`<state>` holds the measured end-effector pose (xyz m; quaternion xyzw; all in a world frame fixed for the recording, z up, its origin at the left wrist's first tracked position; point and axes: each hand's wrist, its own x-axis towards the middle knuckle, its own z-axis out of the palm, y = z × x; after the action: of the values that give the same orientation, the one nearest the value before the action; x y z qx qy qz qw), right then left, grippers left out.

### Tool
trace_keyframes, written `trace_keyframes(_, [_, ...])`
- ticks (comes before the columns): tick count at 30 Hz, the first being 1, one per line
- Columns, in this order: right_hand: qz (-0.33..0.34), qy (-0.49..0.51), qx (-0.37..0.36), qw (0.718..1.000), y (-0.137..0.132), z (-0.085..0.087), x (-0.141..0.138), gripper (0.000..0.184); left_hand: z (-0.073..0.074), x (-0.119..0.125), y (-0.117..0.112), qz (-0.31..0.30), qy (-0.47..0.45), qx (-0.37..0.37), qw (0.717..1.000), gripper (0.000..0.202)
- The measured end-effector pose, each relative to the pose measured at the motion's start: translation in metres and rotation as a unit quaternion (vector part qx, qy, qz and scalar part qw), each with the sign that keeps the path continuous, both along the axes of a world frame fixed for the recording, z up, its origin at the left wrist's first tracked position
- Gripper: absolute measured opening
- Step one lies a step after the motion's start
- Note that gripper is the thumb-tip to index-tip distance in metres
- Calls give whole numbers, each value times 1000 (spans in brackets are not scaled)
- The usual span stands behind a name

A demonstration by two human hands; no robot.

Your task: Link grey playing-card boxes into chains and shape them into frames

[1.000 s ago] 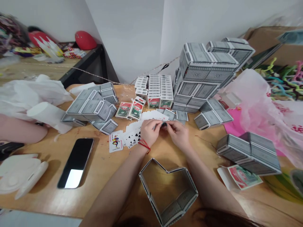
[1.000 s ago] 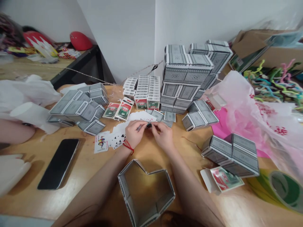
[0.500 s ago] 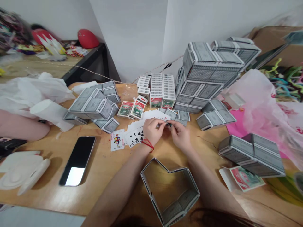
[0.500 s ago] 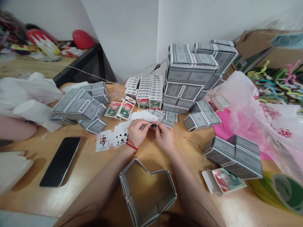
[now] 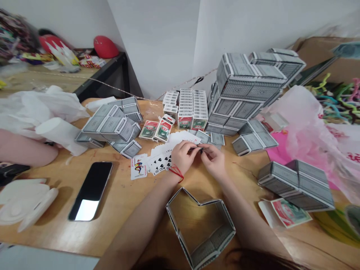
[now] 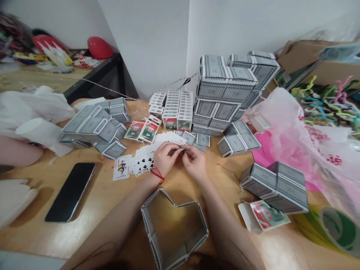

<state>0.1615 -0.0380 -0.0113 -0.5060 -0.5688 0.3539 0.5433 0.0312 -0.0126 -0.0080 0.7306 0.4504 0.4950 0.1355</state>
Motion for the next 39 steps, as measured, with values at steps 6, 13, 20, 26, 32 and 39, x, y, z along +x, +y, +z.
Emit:
trace_keyframes(6, [-46, -48, 7, 998, 5, -1, 1, 21, 3, -1, -1, -25, 5, 4, 1000, 15])
trace_keyframes(13, [-82, -104, 14, 991, 8, -4, 4, 20, 1, -1, -1, -24, 25, 5, 999, 16])
trace_keyframes(20, [-129, -152, 36, 979, 5, 4, -2, 22, -1, 0, -2, -17, 51, 8, 999, 21])
trace_keyframes(26, [-138, -162, 42, 976, 2, 8, -4, 23, -2, 1, -3, -12, 57, -4, 998, 28])
trace_keyframes(32, [-139, -130, 11, 982, 5, 7, -1, 19, 3, -2, -5, -50, 80, -13, 995, 38])
trace_keyframes(39, [-96, -70, -17, 993, 9, -2, 4, 15, 3, -7, -2, -66, 69, 1, 995, 26])
